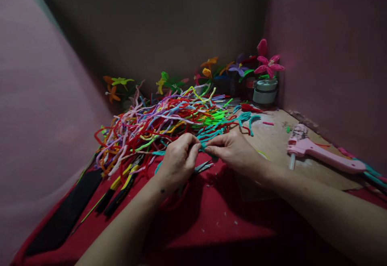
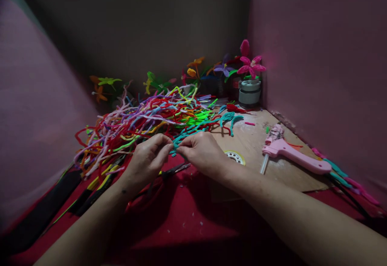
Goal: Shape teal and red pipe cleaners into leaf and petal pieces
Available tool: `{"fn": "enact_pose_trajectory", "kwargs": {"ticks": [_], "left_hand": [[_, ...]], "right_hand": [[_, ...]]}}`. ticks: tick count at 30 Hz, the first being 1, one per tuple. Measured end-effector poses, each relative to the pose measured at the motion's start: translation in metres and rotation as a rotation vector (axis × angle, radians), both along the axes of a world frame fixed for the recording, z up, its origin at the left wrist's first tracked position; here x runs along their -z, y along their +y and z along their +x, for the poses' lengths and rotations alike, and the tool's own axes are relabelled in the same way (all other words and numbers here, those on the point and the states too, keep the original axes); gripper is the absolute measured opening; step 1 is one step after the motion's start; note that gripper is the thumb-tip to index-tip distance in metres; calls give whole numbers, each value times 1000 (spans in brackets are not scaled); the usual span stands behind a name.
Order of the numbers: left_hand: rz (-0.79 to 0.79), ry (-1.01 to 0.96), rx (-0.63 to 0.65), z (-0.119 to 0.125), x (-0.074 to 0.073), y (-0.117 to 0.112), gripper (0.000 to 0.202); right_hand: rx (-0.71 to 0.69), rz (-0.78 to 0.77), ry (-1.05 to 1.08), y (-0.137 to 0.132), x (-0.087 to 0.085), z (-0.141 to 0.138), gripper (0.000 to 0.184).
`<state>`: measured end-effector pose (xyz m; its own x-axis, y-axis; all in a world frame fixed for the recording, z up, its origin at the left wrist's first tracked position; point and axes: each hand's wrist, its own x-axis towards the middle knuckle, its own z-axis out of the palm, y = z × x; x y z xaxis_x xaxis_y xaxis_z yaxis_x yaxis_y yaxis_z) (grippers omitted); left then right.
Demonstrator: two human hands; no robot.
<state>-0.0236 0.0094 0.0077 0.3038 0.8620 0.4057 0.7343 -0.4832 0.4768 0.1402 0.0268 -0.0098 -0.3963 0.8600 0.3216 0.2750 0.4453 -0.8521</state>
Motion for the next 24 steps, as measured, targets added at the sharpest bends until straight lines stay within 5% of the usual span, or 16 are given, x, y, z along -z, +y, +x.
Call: {"fn": "enact_pose_trajectory", "kwargs": {"ticks": [5,13,16,21,24], "left_hand": [[50,-5,-98,2,0,0,14],[-442,-523,-51,6,-7,-2,23],[-460,-610,-40,5,-6,-1,24],[-445,-666,-77,4,-5,0,21],[-413,-661,-90,6,-4,-1,20]], "right_hand": [[-114,-377,26,2,-6,0,21],[2,-312,98,0,-9,-2,26],[-26,-332,141,-2,-9,-3,25],[-189,-646,236,-4,-9,-4,16],[-161,-703,243,-5,-7,-7,18]]}}
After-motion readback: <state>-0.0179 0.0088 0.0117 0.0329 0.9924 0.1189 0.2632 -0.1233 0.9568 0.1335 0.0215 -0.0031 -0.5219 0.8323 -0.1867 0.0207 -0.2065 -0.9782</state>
